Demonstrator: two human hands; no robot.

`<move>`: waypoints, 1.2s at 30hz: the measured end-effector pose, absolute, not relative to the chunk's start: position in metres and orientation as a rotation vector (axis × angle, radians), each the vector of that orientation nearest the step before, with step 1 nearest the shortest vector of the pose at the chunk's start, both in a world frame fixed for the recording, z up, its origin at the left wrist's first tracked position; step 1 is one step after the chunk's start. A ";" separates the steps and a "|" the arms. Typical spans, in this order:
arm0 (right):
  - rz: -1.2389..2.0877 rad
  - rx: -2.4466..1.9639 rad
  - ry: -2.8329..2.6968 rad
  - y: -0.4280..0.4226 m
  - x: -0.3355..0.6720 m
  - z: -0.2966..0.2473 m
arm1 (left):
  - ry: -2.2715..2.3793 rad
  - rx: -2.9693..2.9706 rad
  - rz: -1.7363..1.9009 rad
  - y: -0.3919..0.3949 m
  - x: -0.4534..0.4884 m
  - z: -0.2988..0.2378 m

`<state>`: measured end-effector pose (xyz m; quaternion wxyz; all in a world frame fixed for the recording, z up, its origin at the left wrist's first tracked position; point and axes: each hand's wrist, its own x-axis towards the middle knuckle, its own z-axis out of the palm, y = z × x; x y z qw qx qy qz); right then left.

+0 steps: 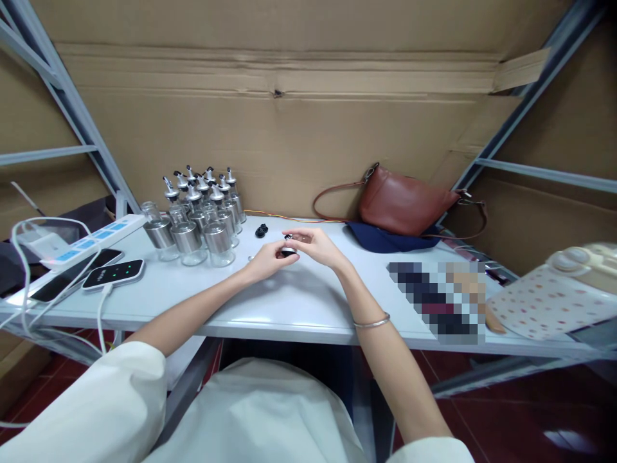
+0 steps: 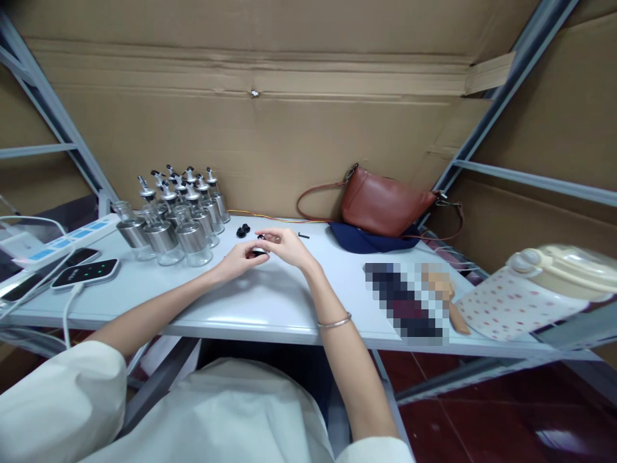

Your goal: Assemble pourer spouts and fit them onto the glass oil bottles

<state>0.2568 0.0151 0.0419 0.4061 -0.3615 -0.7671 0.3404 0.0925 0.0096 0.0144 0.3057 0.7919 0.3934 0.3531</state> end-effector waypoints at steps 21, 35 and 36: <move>0.139 -0.963 -2.004 0.019 0.243 0.034 | 0.922 2.223 0.920 0.003 0.095 0.016; 0.256 -1.241 -1.807 0.058 0.290 0.053 | 1.146 2.645 1.121 0.002 0.083 0.024; 0.282 -1.365 -1.823 0.062 0.300 0.053 | 1.155 2.655 1.122 0.003 0.083 0.023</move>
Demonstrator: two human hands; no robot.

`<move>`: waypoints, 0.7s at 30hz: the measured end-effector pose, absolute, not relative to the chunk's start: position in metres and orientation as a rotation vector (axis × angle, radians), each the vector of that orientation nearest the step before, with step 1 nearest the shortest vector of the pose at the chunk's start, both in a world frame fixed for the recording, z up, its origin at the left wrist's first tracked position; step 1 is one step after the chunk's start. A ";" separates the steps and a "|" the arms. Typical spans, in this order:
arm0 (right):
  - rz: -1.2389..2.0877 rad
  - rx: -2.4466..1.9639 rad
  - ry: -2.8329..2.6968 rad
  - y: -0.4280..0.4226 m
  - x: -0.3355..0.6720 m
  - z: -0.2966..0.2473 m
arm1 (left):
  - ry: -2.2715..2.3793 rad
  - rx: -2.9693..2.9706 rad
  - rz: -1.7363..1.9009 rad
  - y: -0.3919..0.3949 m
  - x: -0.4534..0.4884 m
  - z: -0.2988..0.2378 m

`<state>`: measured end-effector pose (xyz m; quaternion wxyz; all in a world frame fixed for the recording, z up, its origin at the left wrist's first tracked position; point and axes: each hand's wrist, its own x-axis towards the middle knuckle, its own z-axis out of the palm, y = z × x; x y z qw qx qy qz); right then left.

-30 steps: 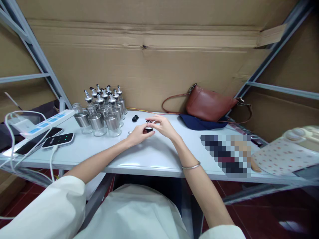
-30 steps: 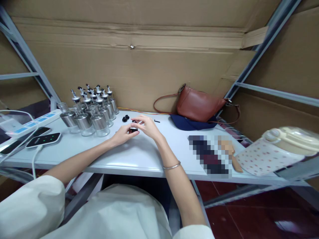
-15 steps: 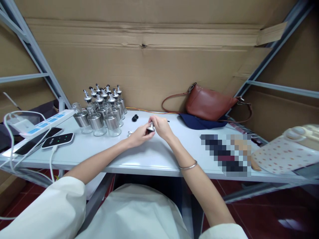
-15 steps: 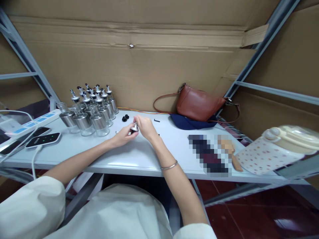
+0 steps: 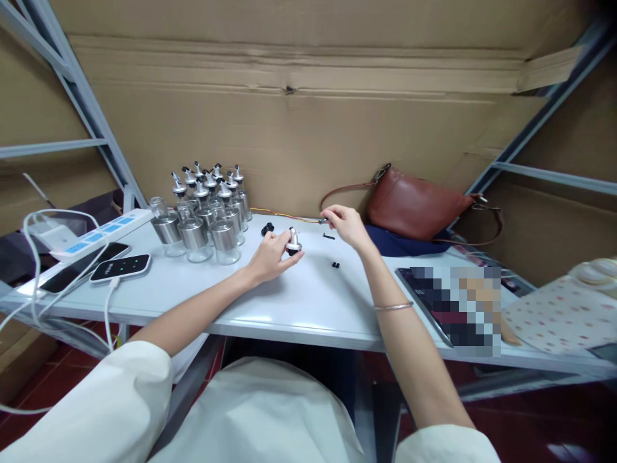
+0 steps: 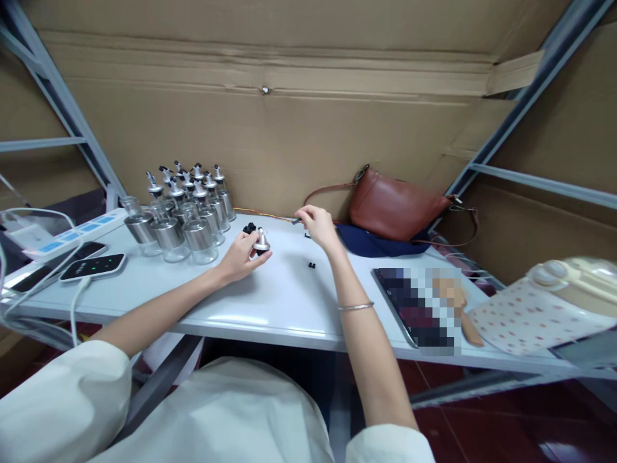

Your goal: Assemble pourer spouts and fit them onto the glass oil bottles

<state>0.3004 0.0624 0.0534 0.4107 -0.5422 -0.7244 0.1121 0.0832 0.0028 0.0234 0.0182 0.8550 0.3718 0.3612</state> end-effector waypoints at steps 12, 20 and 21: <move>0.233 -1.797 -1.978 0.082 0.342 0.001 | 1.101 2.746 1.003 -0.002 0.086 0.025; 0.112 -1.702 -2.154 0.089 0.339 -0.010 | 1.055 2.755 0.971 -0.001 0.087 0.025; 0.110 -1.703 -2.166 0.088 0.338 -0.010 | 1.050 2.755 0.965 -0.001 0.087 0.024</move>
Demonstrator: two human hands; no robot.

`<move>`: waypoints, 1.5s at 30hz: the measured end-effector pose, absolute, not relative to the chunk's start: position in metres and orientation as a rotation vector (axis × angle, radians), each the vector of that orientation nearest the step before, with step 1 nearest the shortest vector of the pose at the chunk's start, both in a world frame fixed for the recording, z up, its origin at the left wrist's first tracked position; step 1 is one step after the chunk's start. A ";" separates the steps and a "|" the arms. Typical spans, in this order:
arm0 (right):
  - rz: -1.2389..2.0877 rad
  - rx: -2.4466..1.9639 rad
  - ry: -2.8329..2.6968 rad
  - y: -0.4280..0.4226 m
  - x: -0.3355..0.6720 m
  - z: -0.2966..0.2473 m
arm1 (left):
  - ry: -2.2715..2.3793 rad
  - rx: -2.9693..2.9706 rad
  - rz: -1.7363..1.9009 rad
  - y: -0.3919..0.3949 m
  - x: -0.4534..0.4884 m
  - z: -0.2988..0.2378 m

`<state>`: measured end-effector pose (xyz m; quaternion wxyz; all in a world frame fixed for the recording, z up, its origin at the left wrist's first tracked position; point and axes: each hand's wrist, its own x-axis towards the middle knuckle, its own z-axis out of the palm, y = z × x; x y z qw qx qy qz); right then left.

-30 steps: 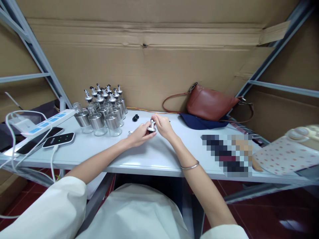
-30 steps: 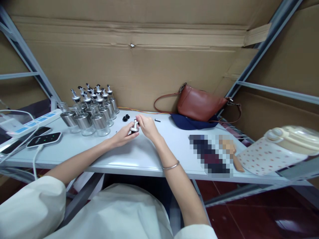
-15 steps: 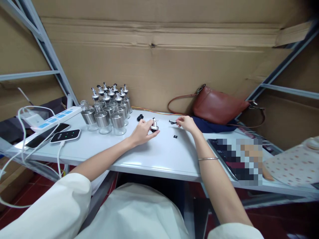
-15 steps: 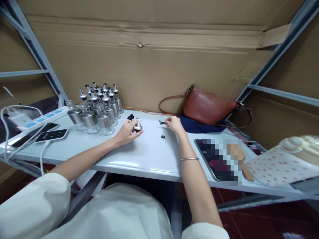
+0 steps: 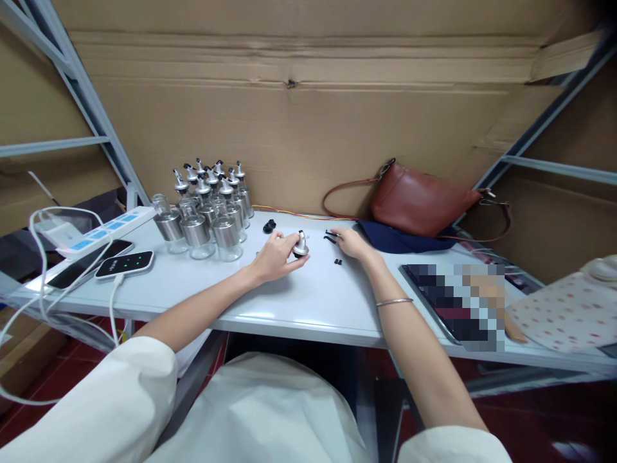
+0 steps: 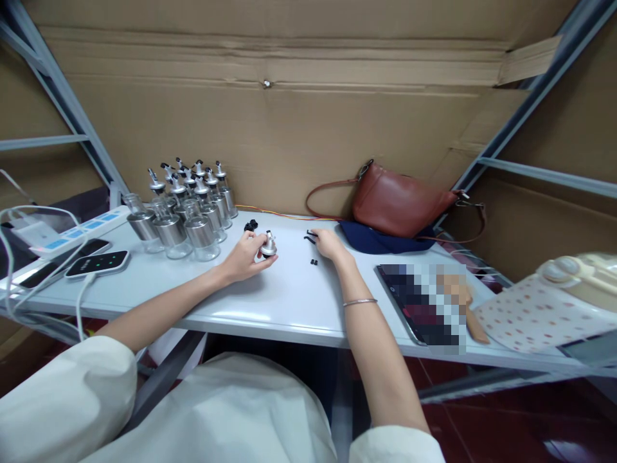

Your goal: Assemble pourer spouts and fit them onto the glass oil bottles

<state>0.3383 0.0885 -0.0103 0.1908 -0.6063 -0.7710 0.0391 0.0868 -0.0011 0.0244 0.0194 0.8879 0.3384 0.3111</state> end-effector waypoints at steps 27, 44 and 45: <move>0.128 -1.722 -2.215 0.076 0.336 0.000 | 1.042 2.772 0.931 0.001 0.085 0.025; 0.560 -1.244 -2.042 0.047 0.293 0.031 | 1.029 2.805 0.880 0.009 0.082 0.022; 0.749 -1.103 -2.009 0.042 0.287 0.033 | 1.031 2.804 0.871 0.009 0.082 0.023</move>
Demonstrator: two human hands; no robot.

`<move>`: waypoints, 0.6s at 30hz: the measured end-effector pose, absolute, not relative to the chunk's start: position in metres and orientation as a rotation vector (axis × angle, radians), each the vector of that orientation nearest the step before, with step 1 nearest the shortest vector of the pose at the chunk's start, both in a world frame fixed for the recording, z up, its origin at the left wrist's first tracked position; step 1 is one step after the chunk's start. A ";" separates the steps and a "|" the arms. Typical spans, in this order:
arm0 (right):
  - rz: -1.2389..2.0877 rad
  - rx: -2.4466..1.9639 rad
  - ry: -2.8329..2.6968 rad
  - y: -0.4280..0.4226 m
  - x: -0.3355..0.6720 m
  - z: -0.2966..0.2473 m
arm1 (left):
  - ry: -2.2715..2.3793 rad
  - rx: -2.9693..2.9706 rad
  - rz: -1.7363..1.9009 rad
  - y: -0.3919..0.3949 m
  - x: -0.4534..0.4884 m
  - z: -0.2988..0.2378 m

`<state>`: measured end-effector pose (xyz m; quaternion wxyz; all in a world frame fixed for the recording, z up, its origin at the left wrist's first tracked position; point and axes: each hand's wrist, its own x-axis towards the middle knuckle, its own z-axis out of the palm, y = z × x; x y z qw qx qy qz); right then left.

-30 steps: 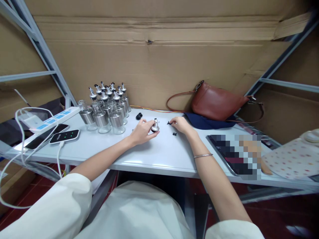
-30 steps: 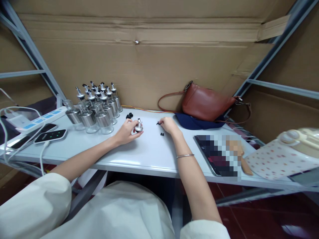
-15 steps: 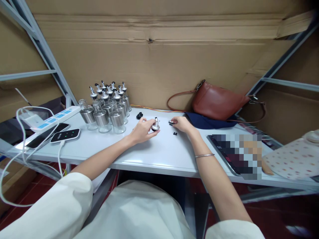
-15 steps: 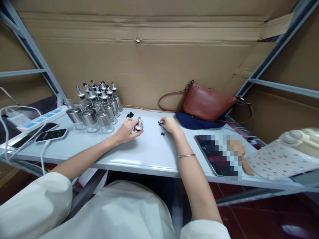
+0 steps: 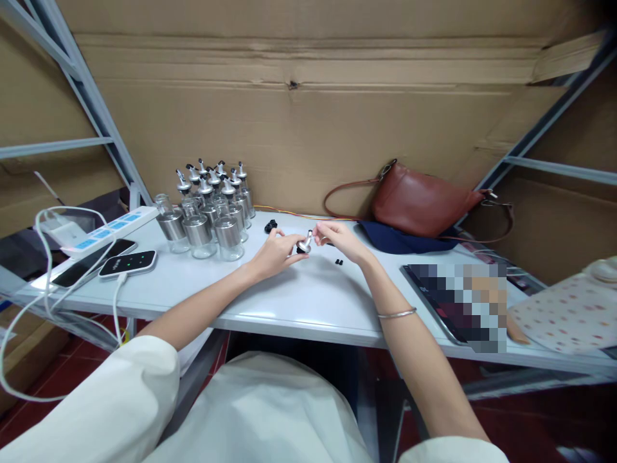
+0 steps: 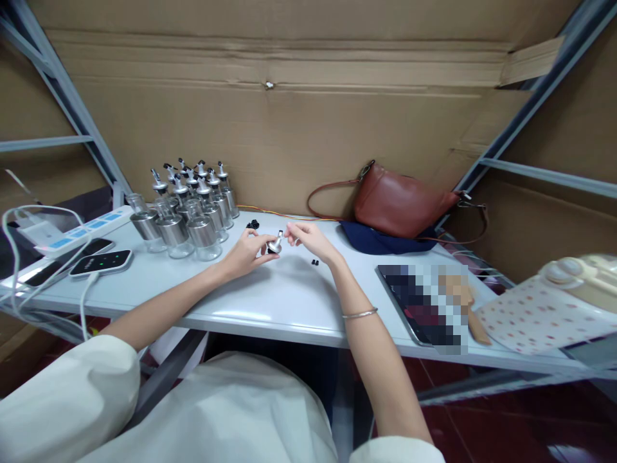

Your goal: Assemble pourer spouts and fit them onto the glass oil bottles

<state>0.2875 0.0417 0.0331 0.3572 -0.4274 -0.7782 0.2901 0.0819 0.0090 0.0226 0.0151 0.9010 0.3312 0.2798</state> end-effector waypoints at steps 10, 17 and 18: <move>1.185 -0.960 -1.893 0.027 0.277 0.038 | 1.032 2.834 0.838 0.006 0.082 0.022; 1.182 -0.966 -1.884 0.021 0.275 0.040 | 1.052 2.860 0.835 0.003 0.086 0.024; 1.185 -0.973 -1.876 0.020 0.275 0.040 | 1.058 2.871 0.838 0.003 0.087 0.024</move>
